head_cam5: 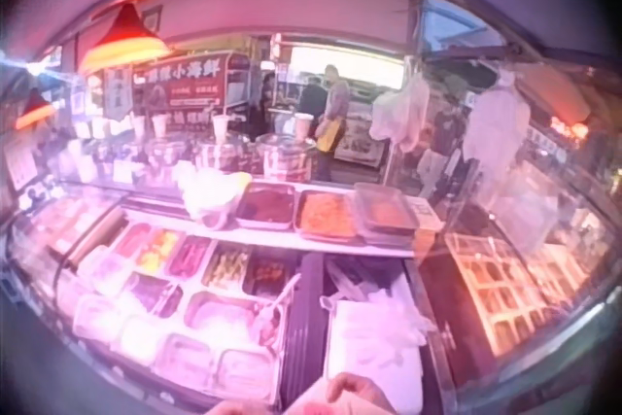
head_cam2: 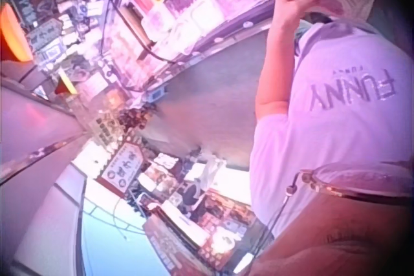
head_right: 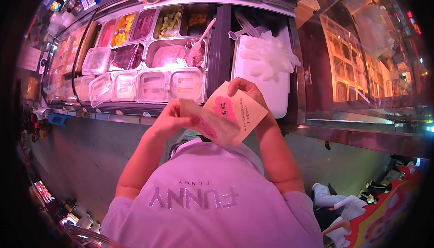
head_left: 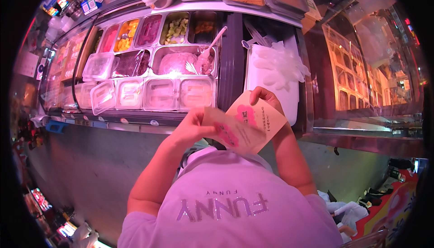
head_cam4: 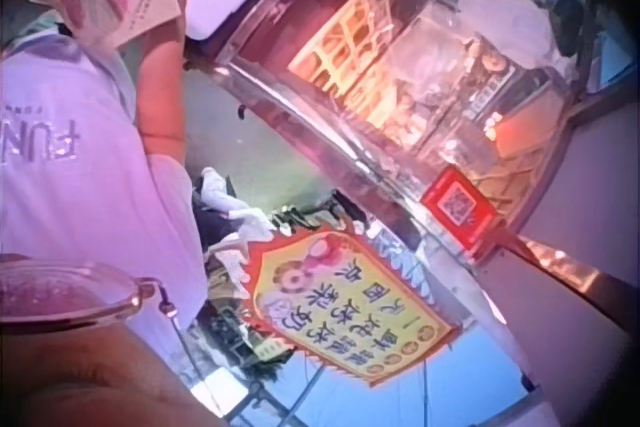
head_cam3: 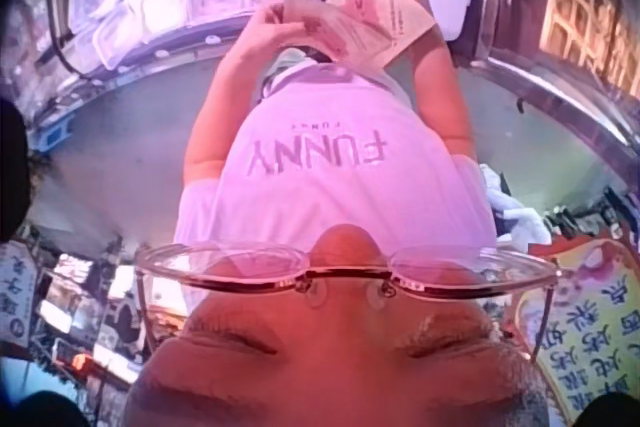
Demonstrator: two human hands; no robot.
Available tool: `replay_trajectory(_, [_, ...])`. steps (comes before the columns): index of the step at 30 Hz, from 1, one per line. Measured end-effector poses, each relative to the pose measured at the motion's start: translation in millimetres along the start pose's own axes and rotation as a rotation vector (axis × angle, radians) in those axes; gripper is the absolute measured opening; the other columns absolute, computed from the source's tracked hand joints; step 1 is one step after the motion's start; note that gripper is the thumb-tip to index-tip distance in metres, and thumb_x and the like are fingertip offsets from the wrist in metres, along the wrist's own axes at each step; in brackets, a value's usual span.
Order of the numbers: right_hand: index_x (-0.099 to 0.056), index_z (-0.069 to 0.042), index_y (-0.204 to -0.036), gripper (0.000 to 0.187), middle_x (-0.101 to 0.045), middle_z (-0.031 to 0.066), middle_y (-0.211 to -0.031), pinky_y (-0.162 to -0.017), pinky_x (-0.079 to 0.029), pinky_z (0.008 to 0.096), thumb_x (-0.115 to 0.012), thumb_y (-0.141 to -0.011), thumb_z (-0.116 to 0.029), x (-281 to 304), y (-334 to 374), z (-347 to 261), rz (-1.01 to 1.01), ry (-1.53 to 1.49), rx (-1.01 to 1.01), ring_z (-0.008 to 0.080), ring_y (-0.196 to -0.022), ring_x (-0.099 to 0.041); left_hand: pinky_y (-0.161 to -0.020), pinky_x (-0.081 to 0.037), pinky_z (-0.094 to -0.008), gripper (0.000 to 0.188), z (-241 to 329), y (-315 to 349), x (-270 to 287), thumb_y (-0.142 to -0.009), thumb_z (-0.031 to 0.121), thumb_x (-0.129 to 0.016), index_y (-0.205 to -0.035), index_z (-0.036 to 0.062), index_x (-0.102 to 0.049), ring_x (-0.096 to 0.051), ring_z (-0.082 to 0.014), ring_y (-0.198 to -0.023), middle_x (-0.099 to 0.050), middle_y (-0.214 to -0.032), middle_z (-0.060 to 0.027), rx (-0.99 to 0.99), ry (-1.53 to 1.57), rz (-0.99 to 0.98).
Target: The person scoops a white creamy base into a plastic bag, adds diced yellow fruit, wraps the bag, and rolls it into a ball. They then coat the ball in a brown crumbly topping and place it into a small paper cup. Finally, they remove gloves and handle small paper cards.
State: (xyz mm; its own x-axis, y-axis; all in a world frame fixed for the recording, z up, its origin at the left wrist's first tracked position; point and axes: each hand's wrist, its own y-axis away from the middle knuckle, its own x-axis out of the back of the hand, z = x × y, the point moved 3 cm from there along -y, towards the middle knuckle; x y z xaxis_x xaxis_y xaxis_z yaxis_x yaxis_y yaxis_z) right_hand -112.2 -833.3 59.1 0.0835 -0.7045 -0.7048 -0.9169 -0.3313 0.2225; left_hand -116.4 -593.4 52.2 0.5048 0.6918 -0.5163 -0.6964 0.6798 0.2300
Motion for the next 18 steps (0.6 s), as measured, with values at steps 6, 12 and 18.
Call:
replay_trajectory(6, [-0.06,-0.006,-0.076,0.019,-0.058,0.0037,-0.085,-0.065,-0.05,0.0243,-0.06,-0.093,0.002,-6,4,-10,-0.108,0.294,0.105,0.0125,-0.072,-0.059,-0.083,-0.054,-0.0275,0.025,-8,7,-27,-0.086,-0.004,-0.066,-0.11,-0.0016,-0.071,-0.067,-0.0113,-0.092,-0.07,-0.1,-0.0027,0.032,-0.082,0.001])
replay_trajectory(12, [-0.06,-0.006,-0.077,0.017,-0.064,0.0068,-0.098,-0.067,-0.05,0.023,-0.06,-0.092,0.002,-2,2,-14,-0.096,0.2,0.096,0.0129,-0.076,-0.061,-0.081,-0.05,-0.0255,0.022,-3,5,-33,-0.084,-0.011,-0.067,-0.103,-0.0003,-0.075,-0.063,-0.0114,-0.094,-0.068,-0.101,-0.0036,-0.181,-0.325,-0.022])
replay_trajectory(18, [-0.059,-0.004,-0.079,0.009,-0.064,0.0155,-0.126,-0.1,-0.044,0.0317,-0.052,-0.084,-0.003,-1,-10,-31,0.034,0.709,0.487,0.0186,-0.113,-0.057,-0.084,-0.051,-0.03,0.021,-5,12,-25,-0.084,-0.01,-0.069,-0.101,0.0001,-0.076,-0.063,-0.0155,-0.096,-0.07,-0.101,-0.0065,-0.215,-0.182,-0.041])
